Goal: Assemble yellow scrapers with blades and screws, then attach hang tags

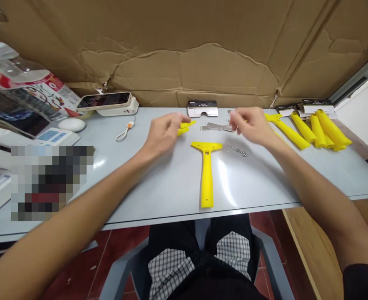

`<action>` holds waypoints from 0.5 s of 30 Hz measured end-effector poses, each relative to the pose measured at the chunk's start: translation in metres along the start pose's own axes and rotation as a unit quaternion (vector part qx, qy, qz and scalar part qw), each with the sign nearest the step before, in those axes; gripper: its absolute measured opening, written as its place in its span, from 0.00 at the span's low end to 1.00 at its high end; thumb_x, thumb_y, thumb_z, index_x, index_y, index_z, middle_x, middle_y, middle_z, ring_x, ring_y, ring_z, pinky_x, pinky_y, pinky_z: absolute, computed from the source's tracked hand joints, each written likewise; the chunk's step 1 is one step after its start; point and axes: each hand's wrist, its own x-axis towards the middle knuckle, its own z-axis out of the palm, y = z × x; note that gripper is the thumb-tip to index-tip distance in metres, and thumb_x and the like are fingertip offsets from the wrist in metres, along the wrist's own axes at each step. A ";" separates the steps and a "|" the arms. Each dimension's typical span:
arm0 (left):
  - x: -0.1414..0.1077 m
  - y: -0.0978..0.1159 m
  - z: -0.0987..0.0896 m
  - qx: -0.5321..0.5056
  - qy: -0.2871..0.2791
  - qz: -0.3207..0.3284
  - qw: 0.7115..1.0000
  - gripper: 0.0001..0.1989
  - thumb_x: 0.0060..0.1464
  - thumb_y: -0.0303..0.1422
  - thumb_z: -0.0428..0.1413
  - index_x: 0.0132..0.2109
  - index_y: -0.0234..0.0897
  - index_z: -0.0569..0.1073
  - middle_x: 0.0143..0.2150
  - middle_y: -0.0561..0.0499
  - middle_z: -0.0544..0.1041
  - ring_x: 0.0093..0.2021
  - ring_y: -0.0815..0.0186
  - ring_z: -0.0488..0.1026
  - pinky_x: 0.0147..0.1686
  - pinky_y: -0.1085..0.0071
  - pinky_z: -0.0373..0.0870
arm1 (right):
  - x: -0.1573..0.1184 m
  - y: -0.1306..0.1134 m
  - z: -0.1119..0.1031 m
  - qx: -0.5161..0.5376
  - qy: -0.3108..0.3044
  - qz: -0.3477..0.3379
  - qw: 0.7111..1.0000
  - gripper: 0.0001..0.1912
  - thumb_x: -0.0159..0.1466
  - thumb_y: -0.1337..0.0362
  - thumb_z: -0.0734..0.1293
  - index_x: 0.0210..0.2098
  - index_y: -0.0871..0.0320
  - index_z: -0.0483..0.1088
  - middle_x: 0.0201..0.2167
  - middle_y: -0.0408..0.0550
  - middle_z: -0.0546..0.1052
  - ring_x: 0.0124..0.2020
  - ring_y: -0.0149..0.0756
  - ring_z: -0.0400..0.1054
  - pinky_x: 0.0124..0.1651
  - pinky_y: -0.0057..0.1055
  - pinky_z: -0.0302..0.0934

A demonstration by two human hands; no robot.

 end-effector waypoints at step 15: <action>0.025 -0.017 -0.020 -0.366 0.100 -0.294 0.877 0.24 0.78 0.45 0.50 0.48 0.33 0.84 0.58 0.30 0.87 0.64 0.44 0.86 0.65 0.50 0.84 | 0.015 0.059 -0.045 0.279 -0.062 0.233 0.930 0.21 0.83 0.53 0.63 0.46 0.58 0.83 0.44 0.62 0.87 0.45 0.52 0.86 0.60 0.56 0.82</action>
